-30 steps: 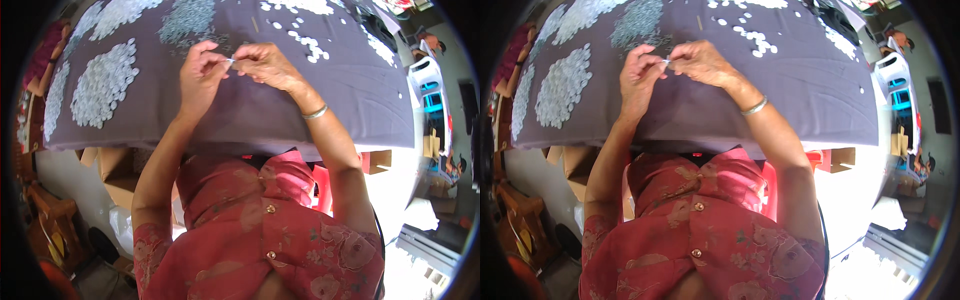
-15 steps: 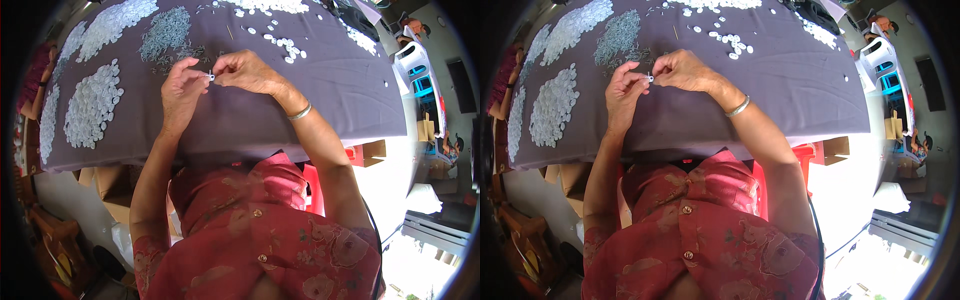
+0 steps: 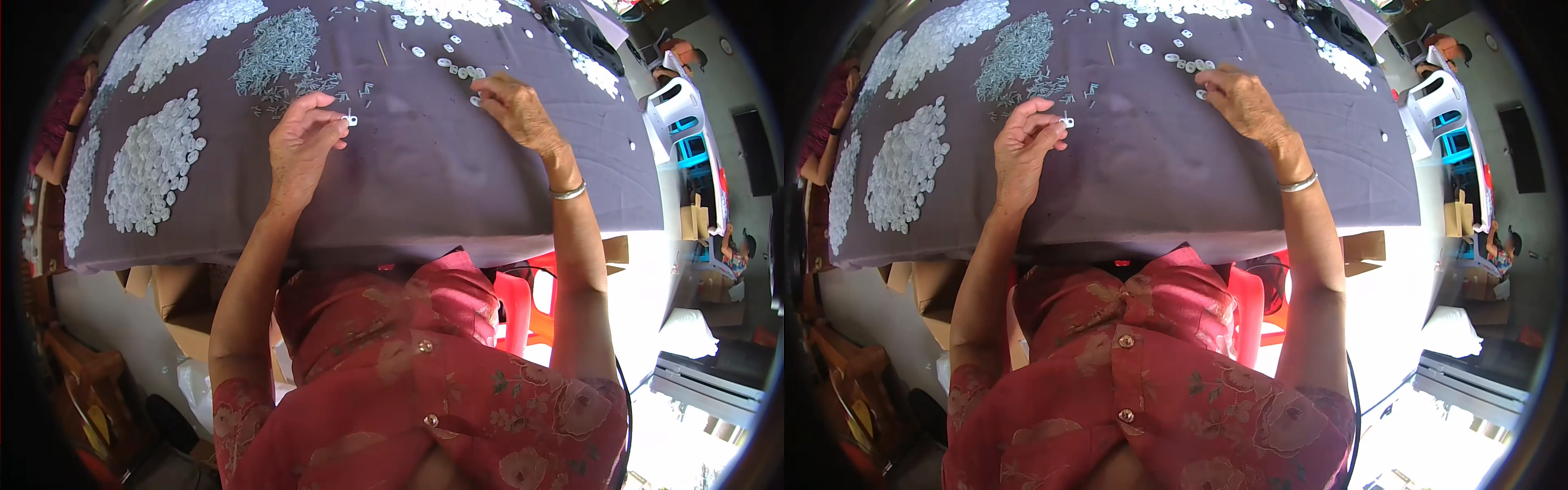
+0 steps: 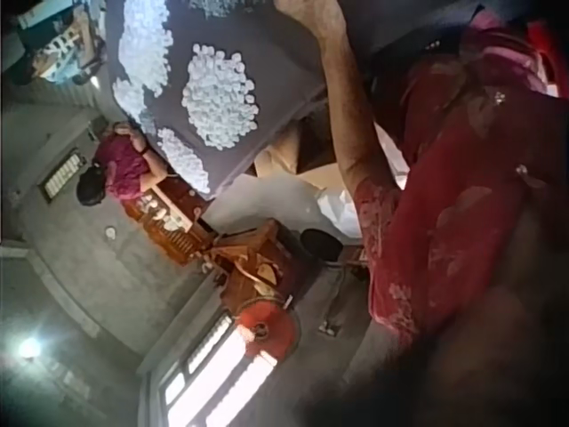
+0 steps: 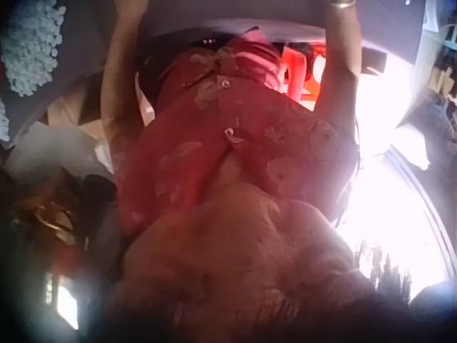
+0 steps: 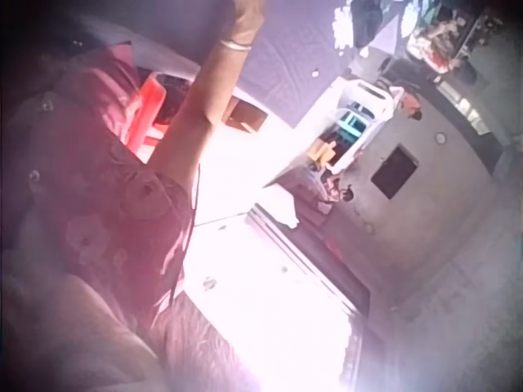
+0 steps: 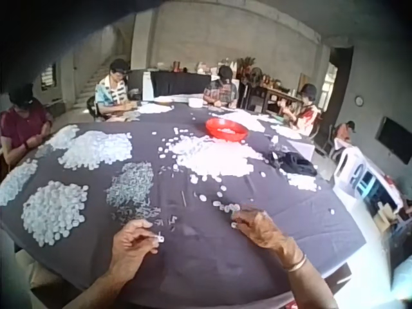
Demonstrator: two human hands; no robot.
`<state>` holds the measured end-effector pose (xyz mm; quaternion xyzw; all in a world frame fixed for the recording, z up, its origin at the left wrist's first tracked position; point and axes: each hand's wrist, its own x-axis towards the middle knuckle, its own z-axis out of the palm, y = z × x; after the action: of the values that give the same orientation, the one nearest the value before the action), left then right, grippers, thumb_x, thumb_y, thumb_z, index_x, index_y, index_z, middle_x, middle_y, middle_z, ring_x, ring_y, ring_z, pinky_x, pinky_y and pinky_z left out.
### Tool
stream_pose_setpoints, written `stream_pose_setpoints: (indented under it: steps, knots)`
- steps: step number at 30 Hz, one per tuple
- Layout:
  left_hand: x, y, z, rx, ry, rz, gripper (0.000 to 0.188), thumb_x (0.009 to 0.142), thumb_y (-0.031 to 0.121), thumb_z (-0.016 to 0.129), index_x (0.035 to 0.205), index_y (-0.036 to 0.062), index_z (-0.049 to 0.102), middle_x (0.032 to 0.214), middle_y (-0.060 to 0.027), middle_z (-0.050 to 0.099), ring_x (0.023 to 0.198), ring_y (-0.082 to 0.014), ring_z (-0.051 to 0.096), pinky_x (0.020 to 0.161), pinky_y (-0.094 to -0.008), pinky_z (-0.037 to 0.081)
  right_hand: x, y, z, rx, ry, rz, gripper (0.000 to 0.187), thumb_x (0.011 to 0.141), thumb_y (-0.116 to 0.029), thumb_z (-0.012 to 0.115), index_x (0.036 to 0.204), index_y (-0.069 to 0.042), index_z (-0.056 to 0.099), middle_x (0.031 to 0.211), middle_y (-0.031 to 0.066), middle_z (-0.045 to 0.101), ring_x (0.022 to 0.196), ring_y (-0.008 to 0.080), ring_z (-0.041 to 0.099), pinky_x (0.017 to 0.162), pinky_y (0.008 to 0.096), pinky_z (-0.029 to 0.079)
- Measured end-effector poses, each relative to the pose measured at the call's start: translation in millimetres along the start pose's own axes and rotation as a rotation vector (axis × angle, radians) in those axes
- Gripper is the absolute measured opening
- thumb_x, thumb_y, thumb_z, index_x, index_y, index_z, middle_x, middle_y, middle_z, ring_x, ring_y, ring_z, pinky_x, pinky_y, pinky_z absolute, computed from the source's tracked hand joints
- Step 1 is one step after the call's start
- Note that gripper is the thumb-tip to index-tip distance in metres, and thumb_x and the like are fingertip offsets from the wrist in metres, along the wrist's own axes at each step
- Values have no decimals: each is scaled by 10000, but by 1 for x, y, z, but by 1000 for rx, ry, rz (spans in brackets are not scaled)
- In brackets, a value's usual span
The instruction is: Assembling small white plastic buttons or components using a thin needle or wire on a workspace table.
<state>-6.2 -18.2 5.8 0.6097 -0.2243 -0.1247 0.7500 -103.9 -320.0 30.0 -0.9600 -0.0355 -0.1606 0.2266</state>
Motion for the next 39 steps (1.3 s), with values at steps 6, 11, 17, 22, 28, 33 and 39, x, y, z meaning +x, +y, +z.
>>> stream_pose_setpoints:
  steps: [6, 11, 17, 22, 28, 33, 39]
  knots:
    - [0, -2, -2, -2, 14, -4, 280, 801, -31, 621, 1067, 6, 544, 843, -72, 628, 733, -103, 582, 619, -242, 504, -1, -4, 10, -138, 45, -113, 182, 792, 17, 550, 967, 14, 601, 844, 131, 583, 722, 286, 583, 666, 346, 472]
    - [-1, -4, -3, -9, 2, 0, 281, 801, -32, 626, 1067, 6, 541, 853, -78, 626, 739, -106, 583, 618, -244, 505, 8, -10, 7, -119, -67, 64, 139, 723, 18, 549, 860, 11, 567, 829, 140, 582, 717, 308, 581, 662, 374, 463]
    - [-1, -5, -4, 18, -13, 9, 273, 808, -23, 627, 1065, 4, 538, 849, -79, 626, 731, -99, 581, 607, -236, 504, 30, -20, 6, -291, -244, -2, 113, 663, 11, 534, 774, 0, 514, 818, 154, 583, 720, 357, 559, 667, 425, 438]
    - [-2, -7, -7, -6, -8, 28, 261, 811, -15, 630, 1055, 12, 539, 842, -72, 626, 720, -91, 579, 601, -229, 500, 35, -17, 7, -339, -317, -134, 118, 655, -29, 531, 762, 6, 495, 744, 168, 571, 686, 377, 534, 647, 435, 428]
    - [2, -9, -5, -91, 41, 61, 255, 808, -7, 641, 1041, 28, 543, 831, -58, 624, 716, -81, 579, 594, -222, 498, 22, -18, 5, -232, -168, -185, 83, 678, -46, 538, 728, 19, 521, 640, 131, 563, 614, 308, 545, 596, 378, 440]
    - [1, -9, -8, -91, 58, 30, 275, 797, 1, 656, 1049, 27, 547, 836, -55, 626, 715, -76, 586, 588, -221, 501, 34, -55, 12, 99, -151, 136, 121, 779, -59, 607, 886, -8, 633, 678, 51, 590, 610, 80, 519, 576, 241, 429]
    - [1, -9, -7, -125, 72, 16, 288, 788, 6, 664, 1051, 28, 549, 844, -65, 633, 721, -84, 591, 585, -224, 500, 36, -58, 54, 477, 13, 190, 70, 800, -13, 643, 864, -41, 643, 691, -50, 570, 611, 13, 464, 571, 177, 404]
